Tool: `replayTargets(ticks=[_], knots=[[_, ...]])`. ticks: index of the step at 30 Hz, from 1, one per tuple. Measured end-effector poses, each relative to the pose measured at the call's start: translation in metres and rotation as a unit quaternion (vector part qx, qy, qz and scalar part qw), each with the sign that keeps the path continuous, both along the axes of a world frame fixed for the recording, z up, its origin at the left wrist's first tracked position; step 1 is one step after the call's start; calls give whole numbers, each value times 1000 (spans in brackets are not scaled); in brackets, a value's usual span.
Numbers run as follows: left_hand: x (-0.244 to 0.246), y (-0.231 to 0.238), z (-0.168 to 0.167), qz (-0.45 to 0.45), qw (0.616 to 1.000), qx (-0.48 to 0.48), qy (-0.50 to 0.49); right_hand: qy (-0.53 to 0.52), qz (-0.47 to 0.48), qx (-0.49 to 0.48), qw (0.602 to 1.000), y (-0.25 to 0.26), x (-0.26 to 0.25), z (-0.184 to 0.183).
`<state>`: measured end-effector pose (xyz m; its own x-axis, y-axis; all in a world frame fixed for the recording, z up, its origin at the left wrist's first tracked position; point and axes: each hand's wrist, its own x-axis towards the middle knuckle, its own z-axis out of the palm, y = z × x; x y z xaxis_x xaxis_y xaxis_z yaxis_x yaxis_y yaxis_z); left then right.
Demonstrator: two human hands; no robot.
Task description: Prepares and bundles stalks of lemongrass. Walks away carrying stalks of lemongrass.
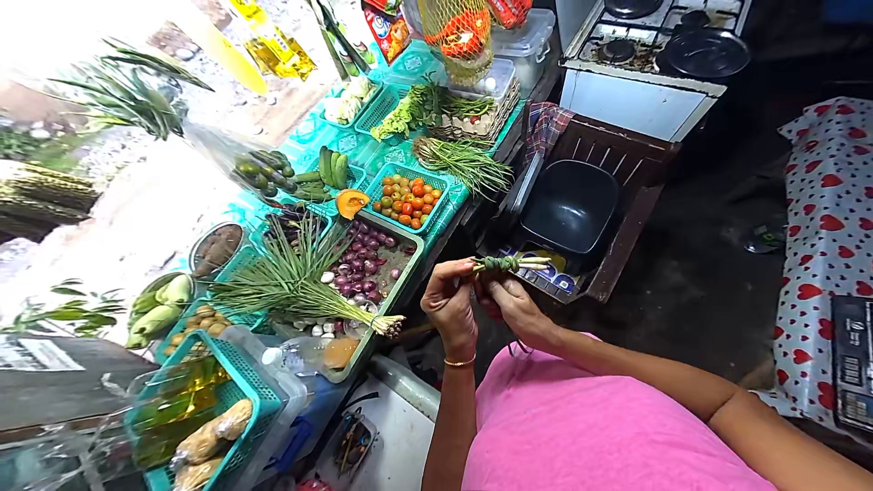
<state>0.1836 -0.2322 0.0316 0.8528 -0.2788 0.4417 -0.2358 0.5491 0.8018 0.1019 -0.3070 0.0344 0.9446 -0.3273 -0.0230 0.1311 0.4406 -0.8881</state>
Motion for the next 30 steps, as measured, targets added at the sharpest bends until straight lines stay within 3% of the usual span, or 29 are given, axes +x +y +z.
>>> replayTargets(ticks=[2, 5, 8, 10, 11, 13, 15, 17, 19, 21, 23, 25, 27, 30], knots=[[5, 2, -6, 83, 988, 85, -98, 40, 36, -168, 984, -12, -6, 1], [8, 11, -11, 138, 953, 192, -190, 65, 98, -419, 900, -39, -16, 16], [8, 21, -7, 91, 939, 259, -209, 49, 89, -557, 824, -67, -19, 31], [11, 29, -3, -15, 947, 260, -186, 13, 83, -609, 789, -84, -18, 36], [14, 33, 0, -83, 955, 232, -165, -7, 96, -609, 788, -93, -16, 38], [18, 36, 4, -211, 960, 151, -109, -69, 145, -532, 832, -105, -8, 37], [14, 32, 9, -270, 958, 74, -54, -126, 215, -335, 909, -101, 1, 22], [8, 22, 8, -249, 968, 8, -2, -102, 231, -121, 960, -78, 3, -3], [4, 13, 7, -172, 984, -19, 40, -59, 200, 62, 976, -44, 3, -18], [3, 10, 3, -72, 996, 3, 48, -7, 145, 146, 978, -12, -2, -14], [5, 11, -3, 23, 999, 49, 2, 18, 114, 77, 990, 1, -9, -7], [11, 17, -9, 74, 989, 100, -78, 14, 104, -101, 989, -3, -15, -4], [14, 23, -11, 64, 983, 124, -120, 15, 108, -266, 958, -22, -19, 4], [18, 31, -8, -12, 980, 127, -155, 15, 127, -392, 911, -57, -18, 19]])
